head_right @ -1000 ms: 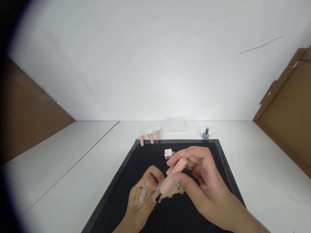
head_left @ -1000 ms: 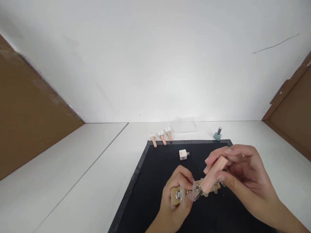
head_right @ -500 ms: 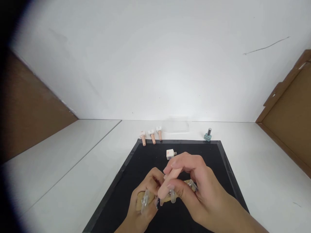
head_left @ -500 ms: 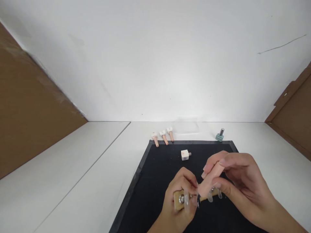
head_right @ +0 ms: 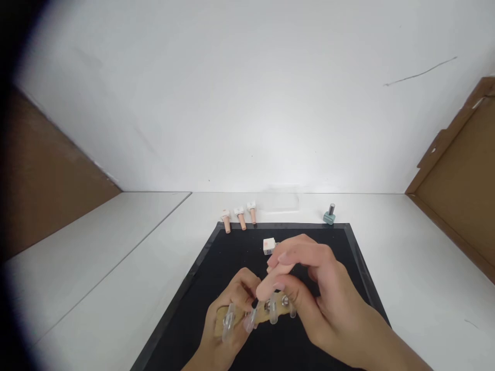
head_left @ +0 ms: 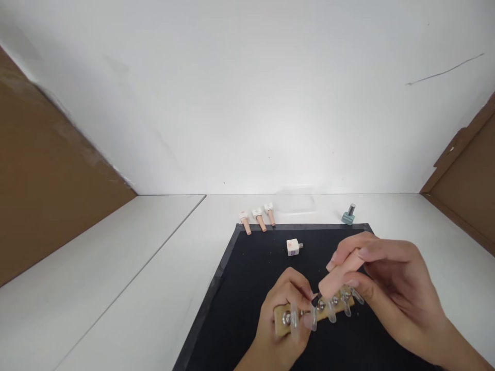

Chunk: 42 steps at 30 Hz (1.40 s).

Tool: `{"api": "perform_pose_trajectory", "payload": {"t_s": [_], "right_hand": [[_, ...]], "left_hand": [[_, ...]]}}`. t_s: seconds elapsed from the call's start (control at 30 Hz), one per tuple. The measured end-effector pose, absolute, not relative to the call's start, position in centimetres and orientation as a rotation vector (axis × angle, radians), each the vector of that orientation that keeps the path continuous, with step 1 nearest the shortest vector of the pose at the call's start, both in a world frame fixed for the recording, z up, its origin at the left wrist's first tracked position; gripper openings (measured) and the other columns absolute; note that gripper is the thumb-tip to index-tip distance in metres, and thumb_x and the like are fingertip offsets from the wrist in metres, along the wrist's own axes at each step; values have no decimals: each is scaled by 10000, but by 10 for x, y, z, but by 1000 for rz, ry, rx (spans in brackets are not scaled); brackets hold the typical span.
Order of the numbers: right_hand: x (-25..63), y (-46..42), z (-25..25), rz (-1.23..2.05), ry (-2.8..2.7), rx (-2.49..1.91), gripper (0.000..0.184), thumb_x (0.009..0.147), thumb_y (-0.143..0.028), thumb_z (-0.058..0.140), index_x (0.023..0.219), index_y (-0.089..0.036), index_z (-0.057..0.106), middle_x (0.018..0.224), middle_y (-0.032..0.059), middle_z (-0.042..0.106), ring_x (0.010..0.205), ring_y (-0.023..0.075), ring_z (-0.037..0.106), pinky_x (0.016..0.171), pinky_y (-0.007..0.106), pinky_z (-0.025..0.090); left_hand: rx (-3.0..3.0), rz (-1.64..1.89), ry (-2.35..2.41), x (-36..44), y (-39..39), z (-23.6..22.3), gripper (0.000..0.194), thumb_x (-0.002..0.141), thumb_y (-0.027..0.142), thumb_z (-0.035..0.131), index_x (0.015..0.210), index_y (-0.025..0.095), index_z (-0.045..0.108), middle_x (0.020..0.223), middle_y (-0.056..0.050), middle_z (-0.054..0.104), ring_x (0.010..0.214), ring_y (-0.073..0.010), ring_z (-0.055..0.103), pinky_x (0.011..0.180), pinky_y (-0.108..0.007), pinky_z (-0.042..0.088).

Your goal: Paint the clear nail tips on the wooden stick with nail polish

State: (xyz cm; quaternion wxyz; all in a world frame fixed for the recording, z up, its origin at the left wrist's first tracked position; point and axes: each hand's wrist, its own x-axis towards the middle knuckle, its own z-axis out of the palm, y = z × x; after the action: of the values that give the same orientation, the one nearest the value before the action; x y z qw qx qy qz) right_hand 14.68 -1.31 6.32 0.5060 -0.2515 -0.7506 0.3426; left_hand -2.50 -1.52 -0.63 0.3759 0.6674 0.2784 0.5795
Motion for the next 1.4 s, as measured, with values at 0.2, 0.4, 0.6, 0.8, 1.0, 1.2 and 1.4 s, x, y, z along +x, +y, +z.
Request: {"api": "perform_pose_trajectory", "payload": {"t_s": [0.2, 0.4, 0.6, 0.8, 1.0, 1.2, 1.4], "right_hand": [[143, -14, 72, 1006, -1886, -562, 388, 942, -22, 405, 1162, -340, 376, 962, 9, 577, 760, 125, 605, 636, 234, 550], [144, -14, 71, 876, -1944, -592, 422, 907, 12, 400, 1159, -326, 366, 939, 15, 586, 741, 133, 564, 600, 219, 528], [147, -13, 71, 767, -1981, -624, 441, 880, 29, 388, 1144, -324, 373, 908, 29, 607, 842, 180, 581, 620, 259, 529], [147, -11, 68, 755, -1961, -641, 429, 880, 22, 410, 1140, -318, 384, 977, 33, 575, 802, 159, 591, 597, 246, 516], [148, -14, 64, 773, -1818, -633, 409, 885, 15, 451, 1119, -320, 421, 980, 34, 589, 901, 171, 603, 667, 264, 545], [148, -18, 72, 910, -1908, -579, 400, 922, -24, 433, 1136, -359, 392, 949, 30, 621, 844, 178, 633, 647, 284, 573], [149, -16, 79, 842, -2044, -593, 397, 898, -11, 433, 1138, -325, 396, 860, 22, 604, 777, 170, 610, 643, 294, 550]], "left_hand": [[1716, 1444, 716, -26, -17, -4, 254, 838, 264, 614, 648, 187, 465, 726, 10, 515, 589, -88, 504, 506, -197, 379], [1706, 1463, 706, -26, -16, -1, 297, 875, 375, 553, 654, 188, 483, 689, 12, 485, 573, -96, 498, 513, -217, 395], [1734, 1458, 718, -25, -16, -1, 333, 872, 402, 549, 638, 192, 440, 680, 7, 478, 601, -116, 513, 515, -228, 394], [1739, 1489, 715, -25, -16, -3, 333, 877, 401, 543, 641, 189, 442, 676, 9, 475, 579, -103, 499, 512, -222, 392], [1755, 1481, 705, -28, -15, -7, 274, 850, 343, 595, 657, 190, 475, 719, -8, 531, 597, -108, 532, 499, -209, 385], [1770, 1475, 710, -26, -14, -4, 253, 856, 351, 583, 673, 195, 503, 687, 3, 508, 579, -109, 531, 503, -214, 401], [1850, 1483, 715, -24, -13, 1, 221, 867, 310, 553, 682, 202, 499, 679, 0, 509, 561, -109, 516, 487, -212, 405]]}}
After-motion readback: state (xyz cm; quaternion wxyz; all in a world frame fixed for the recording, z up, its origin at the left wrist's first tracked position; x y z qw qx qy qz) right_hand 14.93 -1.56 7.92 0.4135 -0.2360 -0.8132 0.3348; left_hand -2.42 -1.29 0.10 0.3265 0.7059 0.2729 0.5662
